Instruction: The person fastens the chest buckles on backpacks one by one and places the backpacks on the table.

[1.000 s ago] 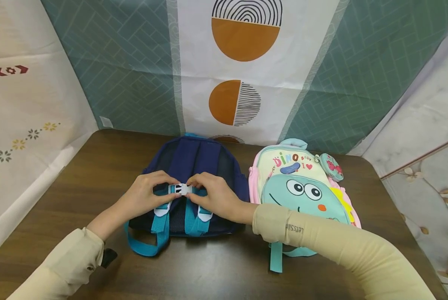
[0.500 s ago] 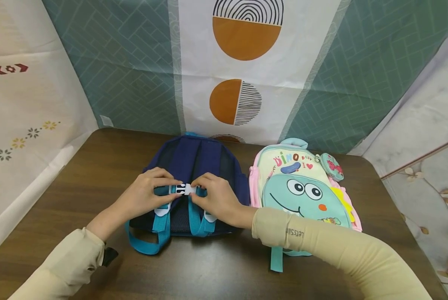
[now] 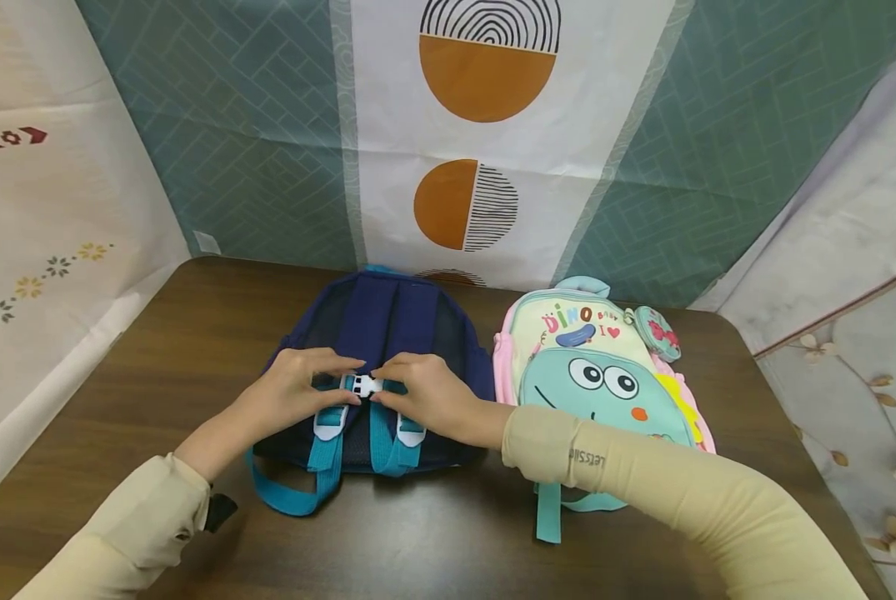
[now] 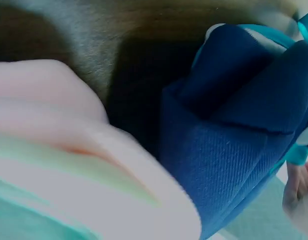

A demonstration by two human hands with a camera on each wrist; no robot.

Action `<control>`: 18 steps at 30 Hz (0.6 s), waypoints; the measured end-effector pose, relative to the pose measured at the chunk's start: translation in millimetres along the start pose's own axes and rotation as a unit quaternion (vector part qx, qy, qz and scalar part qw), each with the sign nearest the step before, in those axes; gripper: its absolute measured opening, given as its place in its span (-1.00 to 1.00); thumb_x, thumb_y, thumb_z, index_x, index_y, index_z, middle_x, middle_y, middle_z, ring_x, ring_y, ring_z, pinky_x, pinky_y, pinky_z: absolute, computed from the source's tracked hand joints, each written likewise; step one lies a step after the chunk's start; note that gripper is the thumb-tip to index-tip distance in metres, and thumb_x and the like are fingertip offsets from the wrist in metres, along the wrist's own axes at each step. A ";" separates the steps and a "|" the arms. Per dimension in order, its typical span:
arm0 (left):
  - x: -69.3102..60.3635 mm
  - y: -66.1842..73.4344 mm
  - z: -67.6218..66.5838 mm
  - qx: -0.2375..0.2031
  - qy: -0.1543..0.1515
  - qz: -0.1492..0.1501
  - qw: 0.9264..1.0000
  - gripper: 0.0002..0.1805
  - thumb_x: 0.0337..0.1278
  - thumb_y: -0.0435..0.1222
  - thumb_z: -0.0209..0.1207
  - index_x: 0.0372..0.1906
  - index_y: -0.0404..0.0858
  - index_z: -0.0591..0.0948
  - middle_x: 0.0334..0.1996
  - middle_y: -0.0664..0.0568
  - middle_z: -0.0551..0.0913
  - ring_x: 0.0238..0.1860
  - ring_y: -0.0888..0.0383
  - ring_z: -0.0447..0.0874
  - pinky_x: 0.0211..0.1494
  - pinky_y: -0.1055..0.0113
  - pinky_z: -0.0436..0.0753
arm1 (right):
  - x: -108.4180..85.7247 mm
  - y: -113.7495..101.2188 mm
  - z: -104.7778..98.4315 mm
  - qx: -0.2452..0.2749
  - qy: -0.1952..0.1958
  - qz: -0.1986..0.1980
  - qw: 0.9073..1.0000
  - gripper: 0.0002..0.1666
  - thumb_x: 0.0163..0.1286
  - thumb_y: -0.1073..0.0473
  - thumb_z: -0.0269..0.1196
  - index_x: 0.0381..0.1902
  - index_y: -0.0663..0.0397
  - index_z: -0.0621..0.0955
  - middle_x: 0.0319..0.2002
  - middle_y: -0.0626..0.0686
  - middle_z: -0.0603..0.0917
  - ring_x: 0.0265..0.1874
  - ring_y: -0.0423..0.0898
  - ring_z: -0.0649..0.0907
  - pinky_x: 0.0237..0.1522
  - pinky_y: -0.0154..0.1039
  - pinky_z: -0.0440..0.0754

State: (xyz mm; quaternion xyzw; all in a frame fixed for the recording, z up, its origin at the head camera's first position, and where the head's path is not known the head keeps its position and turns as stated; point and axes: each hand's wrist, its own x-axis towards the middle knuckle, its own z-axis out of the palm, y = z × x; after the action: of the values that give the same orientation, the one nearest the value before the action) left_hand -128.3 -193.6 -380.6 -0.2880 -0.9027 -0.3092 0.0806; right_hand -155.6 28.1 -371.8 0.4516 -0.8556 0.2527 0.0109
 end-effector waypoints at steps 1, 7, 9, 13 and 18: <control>0.0 -0.5 -0.3 -0.006 -0.001 -0.008 1.000 -0.55 -0.16 -0.28 0.41 -0.04 -0.29 0.66 -0.33 0.05 0.69 -0.37 0.23 0.65 -0.35 0.35 0.63 | -0.7 1.7 -0.7 0.005 -0.010 -0.004 1.000 -0.62 0.23 0.13 0.31 -0.02 0.17 0.65 -0.12 0.04 0.68 -0.15 -0.18 0.65 -0.12 -0.50 0.55; 3.4 -2.7 -1.3 -0.043 0.013 -0.015 0.999 -0.54 -0.19 -0.29 0.43 -0.05 -0.28 0.64 -0.31 0.03 0.73 -0.30 0.19 0.71 -0.22 0.24 0.67 | -3.2 7.9 -3.3 0.055 -0.008 -0.008 0.998 -0.60 0.22 0.19 0.31 0.02 0.21 0.63 -0.09 0.06 0.67 -0.11 -0.15 0.65 -0.07 -0.50 0.53; 7.5 -2.6 -1.0 -0.053 0.009 -0.021 0.998 -0.57 -0.19 -0.27 0.43 -0.09 -0.25 0.64 -0.34 0.05 0.73 -0.32 0.20 0.71 -0.21 0.25 0.67 | -4.2 8.8 -3.7 0.070 0.009 0.001 0.998 -0.62 0.21 0.20 0.31 -0.01 0.21 0.64 -0.11 0.06 0.68 -0.12 -0.15 0.65 -0.07 -0.49 0.54; 14.9 -1.5 1.2 -0.058 -0.007 -0.040 0.997 -0.64 -0.20 -0.21 0.44 -0.19 -0.20 0.65 -0.37 0.09 0.72 -0.35 0.22 0.70 -0.23 0.27 0.67 | -5.3 9.9 -1.9 0.090 0.030 0.013 0.995 -0.64 0.18 0.20 0.34 -0.05 0.21 0.66 -0.16 0.05 0.70 -0.17 -0.16 0.66 -0.13 -0.49 0.56; 16.0 -0.2 2.0 -0.043 -0.039 -0.044 0.997 -0.67 -0.23 -0.20 0.45 -0.24 -0.17 0.66 -0.40 0.15 0.70 -0.36 0.27 0.66 -0.24 0.32 0.65 | -1.9 5.9 0.7 0.060 0.013 0.026 0.998 -0.65 0.16 0.16 0.36 -0.08 0.17 0.68 -0.20 0.01 0.70 -0.20 -0.20 0.66 -0.16 -0.53 0.54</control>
State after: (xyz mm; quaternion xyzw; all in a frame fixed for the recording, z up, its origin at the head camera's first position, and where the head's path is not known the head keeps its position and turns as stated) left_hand -141.5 -185.0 -377.1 -0.2627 -0.9031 -0.3391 0.0189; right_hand -158.9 32.0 -375.3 0.4255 -0.8502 0.3098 -0.0113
